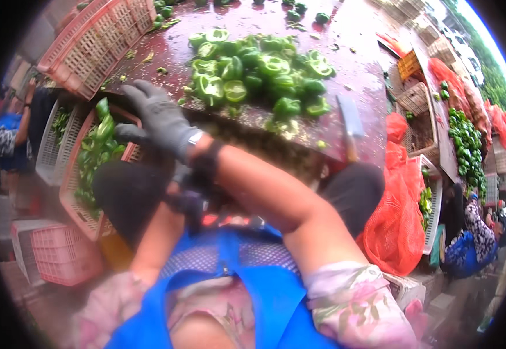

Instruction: The recorder uses a cleaver to core green bell peppers and then sorts them into plastic crates at an agricultural processing station.

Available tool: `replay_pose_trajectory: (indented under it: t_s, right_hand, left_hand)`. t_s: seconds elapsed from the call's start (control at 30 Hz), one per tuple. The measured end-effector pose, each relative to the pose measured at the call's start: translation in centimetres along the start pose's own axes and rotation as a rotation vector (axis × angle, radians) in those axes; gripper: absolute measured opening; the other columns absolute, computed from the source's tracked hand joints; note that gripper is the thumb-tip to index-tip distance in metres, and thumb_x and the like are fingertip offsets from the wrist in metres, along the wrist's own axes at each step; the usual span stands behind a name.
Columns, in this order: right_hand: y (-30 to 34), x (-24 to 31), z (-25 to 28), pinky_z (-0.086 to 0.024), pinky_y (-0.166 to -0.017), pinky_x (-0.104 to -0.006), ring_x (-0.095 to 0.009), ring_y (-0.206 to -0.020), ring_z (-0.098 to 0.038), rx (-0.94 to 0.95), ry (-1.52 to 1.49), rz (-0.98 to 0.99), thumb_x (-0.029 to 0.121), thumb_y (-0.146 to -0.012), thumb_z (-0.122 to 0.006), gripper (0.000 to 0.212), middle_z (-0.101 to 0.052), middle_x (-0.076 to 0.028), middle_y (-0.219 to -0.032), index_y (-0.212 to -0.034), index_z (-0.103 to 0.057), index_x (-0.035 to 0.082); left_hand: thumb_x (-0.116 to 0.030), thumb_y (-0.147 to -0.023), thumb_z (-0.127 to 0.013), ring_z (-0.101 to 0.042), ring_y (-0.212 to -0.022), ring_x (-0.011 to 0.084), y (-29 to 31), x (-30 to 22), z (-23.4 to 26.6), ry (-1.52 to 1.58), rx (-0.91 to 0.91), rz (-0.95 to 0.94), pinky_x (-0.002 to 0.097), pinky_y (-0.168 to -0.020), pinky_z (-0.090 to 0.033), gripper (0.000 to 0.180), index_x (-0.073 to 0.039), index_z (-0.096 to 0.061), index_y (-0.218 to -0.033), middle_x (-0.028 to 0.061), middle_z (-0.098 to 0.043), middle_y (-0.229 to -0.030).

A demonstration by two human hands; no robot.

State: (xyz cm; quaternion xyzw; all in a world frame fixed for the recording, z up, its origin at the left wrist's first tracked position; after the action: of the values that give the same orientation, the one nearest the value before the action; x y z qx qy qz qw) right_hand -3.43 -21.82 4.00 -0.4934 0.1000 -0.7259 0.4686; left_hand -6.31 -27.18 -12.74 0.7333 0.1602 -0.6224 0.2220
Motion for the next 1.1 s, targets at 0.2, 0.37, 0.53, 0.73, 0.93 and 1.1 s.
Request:
replay_pose_trajectory:
  t_s: [0.2, 0.37, 0.53, 0.73, 0.93, 1.1]
  right_hand:
    - [10.9, -8.2, 14.9, -0.043, -0.102, -0.0463, -0.037, -0.119, -0.052, -0.140, 0.807, -0.555, 0.040, -0.080, -0.078, 0.067, -0.054, -0.021, -0.131, -0.135, -0.055, 0.008]
    - [16.1, -14.1, 16.6, -0.044, -0.103, -0.0430, -0.038, -0.118, -0.053, -0.146, 0.639, -0.781, 0.025, -0.075, -0.079, 0.068, -0.052, -0.021, -0.129, -0.135, -0.053, 0.007]
    - [16.1, -10.4, 16.0, -0.047, -0.101, -0.0406, -0.037, -0.115, -0.054, -0.168, 0.433, -0.352, 0.007, -0.071, -0.073, 0.063, -0.052, -0.019, -0.126, -0.131, -0.054, 0.006]
    - [18.1, -7.4, 15.7, -0.048, -0.100, -0.0361, -0.025, -0.117, -0.055, -0.305, -0.279, -0.535, 0.018, -0.090, -0.069, 0.068, -0.052, -0.015, -0.136, -0.148, -0.037, 0.005]
    - [19.2, -6.3, 16.3, -0.052, -0.093, -0.0302, -0.017, -0.109, -0.061, -0.319, -1.054, -0.807, 0.015, -0.102, -0.054, 0.045, -0.060, -0.009, -0.125, -0.144, -0.045, 0.003]
    - [19.0, -7.1, 15.9, -0.052, -0.082, -0.0258, -0.013, -0.098, -0.062, -0.126, -0.767, -0.775, 0.014, -0.092, -0.066, 0.048, -0.065, -0.006, -0.111, -0.136, -0.053, 0.001]
  left_hand:
    - [-0.011, -0.099, -0.060, -0.063, -0.101, 0.0157, 2.1, -2.3, -4.1, -0.037, 0.178, 0.063, 0.0279, -0.090, -0.051, 0.034, 0.005, -0.058, -0.128, 0.0120, -0.067, -0.116]
    - [-0.017, -0.099, -0.061, -0.062, -0.103, 0.0130, 3.5, -1.8, -7.6, -0.114, 0.438, 0.011, 0.0278, -0.090, -0.050, 0.037, 0.005, -0.058, -0.129, 0.0099, -0.068, -0.114]
    - [-0.024, -0.099, -0.065, -0.061, -0.105, 0.0137, 2.6, -5.7, -10.2, 0.133, 0.483, 0.196, 0.0292, -0.092, -0.051, 0.059, 0.006, -0.041, -0.143, 0.0109, -0.064, -0.123]
    - [-0.015, -0.089, -0.075, -0.061, -0.104, 0.0119, 2.1, -7.0, -11.3, 0.215, 0.690, 0.093, 0.0255, -0.091, -0.052, 0.068, 0.005, -0.040, -0.145, 0.0074, -0.062, -0.123]
    - [-0.004, -0.082, -0.071, -0.059, -0.110, 0.0157, 3.8, -5.2, -11.6, -0.117, 0.651, -0.235, 0.0300, -0.096, -0.049, 0.059, 0.000, -0.051, -0.137, 0.0099, -0.062, -0.122]
    - [-0.004, -0.080, -0.065, -0.060, -0.113, 0.0264, 4.0, -5.4, -10.9, -0.492, 0.519, -0.568, 0.0356, -0.098, -0.049, 0.056, -0.001, -0.053, -0.135, 0.0171, -0.060, -0.124]
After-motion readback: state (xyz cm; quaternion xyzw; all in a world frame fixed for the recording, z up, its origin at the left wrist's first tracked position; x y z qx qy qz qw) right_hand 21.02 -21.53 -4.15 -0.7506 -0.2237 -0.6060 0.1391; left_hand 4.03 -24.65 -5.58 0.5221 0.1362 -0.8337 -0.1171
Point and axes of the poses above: each hand's wrist, its own y-axis away from the middle knuckle, its own z-axis out of the back of the hand, x = y × z, the point moved 1 cm from there along -y, towards the middle knuckle
